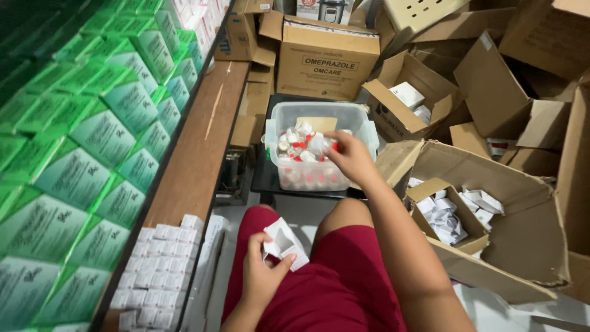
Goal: The person sits on the floor and repeatedly picks small white boxes and red-capped bottles from a plastic bin. They insert each bottle into a box, close the box, and place it on a growing stack on the floor. The person continues this cycle throughout the clip.
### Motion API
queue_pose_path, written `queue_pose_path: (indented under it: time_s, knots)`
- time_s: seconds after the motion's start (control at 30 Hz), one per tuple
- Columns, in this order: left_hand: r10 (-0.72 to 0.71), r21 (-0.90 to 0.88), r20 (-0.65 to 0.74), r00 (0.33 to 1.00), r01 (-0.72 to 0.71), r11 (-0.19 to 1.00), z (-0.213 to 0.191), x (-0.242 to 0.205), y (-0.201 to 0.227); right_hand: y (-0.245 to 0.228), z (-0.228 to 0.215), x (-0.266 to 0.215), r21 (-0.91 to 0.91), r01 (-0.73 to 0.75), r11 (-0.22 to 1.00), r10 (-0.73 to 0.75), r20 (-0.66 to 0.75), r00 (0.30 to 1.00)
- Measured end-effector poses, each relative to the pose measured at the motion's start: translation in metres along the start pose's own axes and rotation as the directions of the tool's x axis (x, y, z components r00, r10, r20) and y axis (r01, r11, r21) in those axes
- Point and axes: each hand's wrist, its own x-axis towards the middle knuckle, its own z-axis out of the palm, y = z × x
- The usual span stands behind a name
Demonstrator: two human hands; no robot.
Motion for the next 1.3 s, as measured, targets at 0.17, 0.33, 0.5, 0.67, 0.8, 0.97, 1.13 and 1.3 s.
queue_pose_path:
  time_s: [0.17, 0.33, 0.5, 0.67, 0.8, 0.97, 1.13, 1.3]
  knots:
    - [0.292, 0.031, -0.002, 0.957, -0.291, 0.956, 0.010, 0.000, 0.008, -0.035, -0.022, -0.134, 0.747, -0.002, 0.664, 0.020, -0.015, 1.000]
    - [0.386, 0.156, 0.038, 0.922, -0.387, 0.909, 0.012, -0.004, 0.027, -0.061, -0.018, -0.197, 0.776, 0.034, 0.630, -0.088, 0.027, 0.996]
    - [0.362, 0.290, 0.138, 0.922, -0.387, 0.875, 0.005, -0.013, 0.055, -0.088, -0.009, -0.194, 0.708, 0.162, 0.688, -0.335, 0.111, 0.936]
    - [0.396, 0.176, 0.178, 0.901, -0.425, 0.888, 0.002, -0.021, 0.059, -0.105, 0.011, -0.194, 0.696, 0.059, 0.715, -0.271, 0.198, 0.942]
    - [0.435, 0.165, 0.173, 0.884, -0.461, 0.872, 0.001, -0.023, 0.059, -0.108, 0.015, -0.189, 0.687, 0.168, 0.707, -0.351, 0.135, 0.927]
    - [0.356, -0.267, 0.296, 0.887, -0.281, 0.922, 0.001, -0.021, 0.048, -0.099, 0.029, -0.198, 0.673, 0.242, 0.699, -0.350, 0.026, 0.936]
    - [0.314, -0.596, 0.340, 0.886, -0.055, 0.801, -0.004, -0.015, 0.044, -0.090, 0.026, -0.192, 0.787, 0.111, 0.607, -0.185, 0.004, 0.983]
    - [-0.072, -0.754, 0.094, 0.993, 0.118, 0.646, -0.009, -0.002, 0.032, -0.084, 0.021, -0.193, 0.803, 0.087, 0.590, -0.142, -0.002, 0.990]
